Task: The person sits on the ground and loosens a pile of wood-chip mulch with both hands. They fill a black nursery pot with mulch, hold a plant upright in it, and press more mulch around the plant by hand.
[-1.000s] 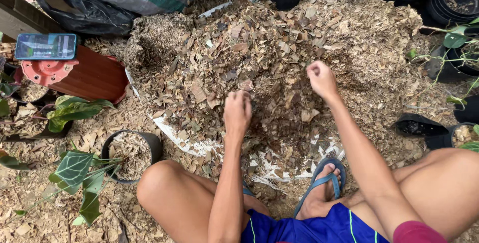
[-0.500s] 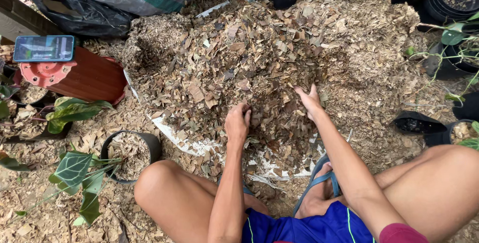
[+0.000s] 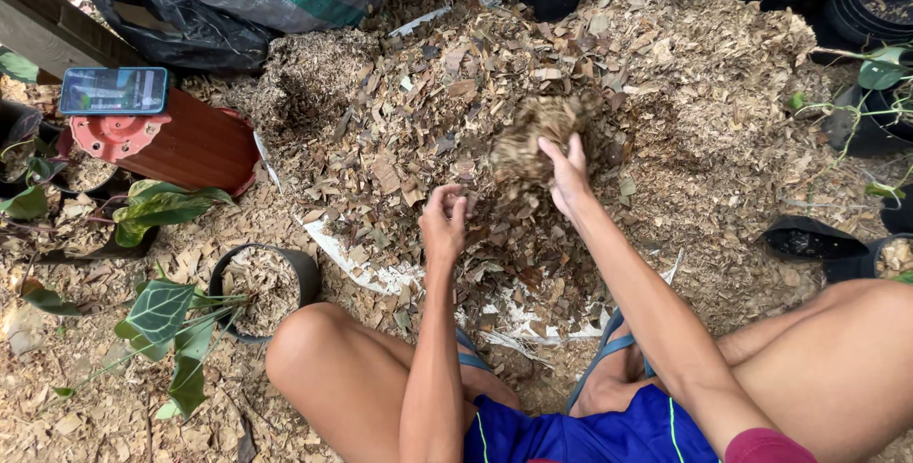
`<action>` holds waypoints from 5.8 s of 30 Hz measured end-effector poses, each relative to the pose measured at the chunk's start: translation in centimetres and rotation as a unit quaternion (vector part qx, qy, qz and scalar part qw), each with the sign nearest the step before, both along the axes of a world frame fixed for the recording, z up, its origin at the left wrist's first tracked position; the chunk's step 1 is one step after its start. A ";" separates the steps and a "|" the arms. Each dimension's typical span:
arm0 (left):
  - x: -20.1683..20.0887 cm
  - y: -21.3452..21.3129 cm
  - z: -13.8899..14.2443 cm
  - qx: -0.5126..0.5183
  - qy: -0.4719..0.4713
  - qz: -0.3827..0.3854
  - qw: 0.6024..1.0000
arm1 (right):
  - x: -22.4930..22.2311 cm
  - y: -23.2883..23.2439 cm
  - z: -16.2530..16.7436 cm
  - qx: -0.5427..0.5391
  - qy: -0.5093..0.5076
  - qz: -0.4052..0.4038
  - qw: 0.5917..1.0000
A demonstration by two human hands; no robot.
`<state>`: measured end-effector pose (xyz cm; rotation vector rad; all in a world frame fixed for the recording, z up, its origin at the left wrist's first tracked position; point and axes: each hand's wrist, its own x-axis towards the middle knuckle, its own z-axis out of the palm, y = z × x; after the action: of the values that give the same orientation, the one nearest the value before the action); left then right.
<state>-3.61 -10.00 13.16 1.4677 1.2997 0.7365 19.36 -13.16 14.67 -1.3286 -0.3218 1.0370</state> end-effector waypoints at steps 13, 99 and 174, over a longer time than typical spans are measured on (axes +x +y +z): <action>-5.1 6.8 -5.2 -0.167 -0.001 0.331 0.929 | 1.3 -4.3 -2.3 -0.256 -0.312 -0.080 0.911; 4.1 6.6 -1.4 -0.053 -0.040 0.153 0.986 | -6.2 7.2 3.3 -0.032 -0.318 0.243 0.916; 4.3 5.5 -1.5 -0.261 -0.038 -0.062 0.962 | 5.1 2.0 -0.9 -0.209 -0.086 0.173 0.959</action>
<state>0.66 -4.48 11.67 1.0675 1.2126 0.3245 24.46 -11.14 13.73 -1.7928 -0.4961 1.3344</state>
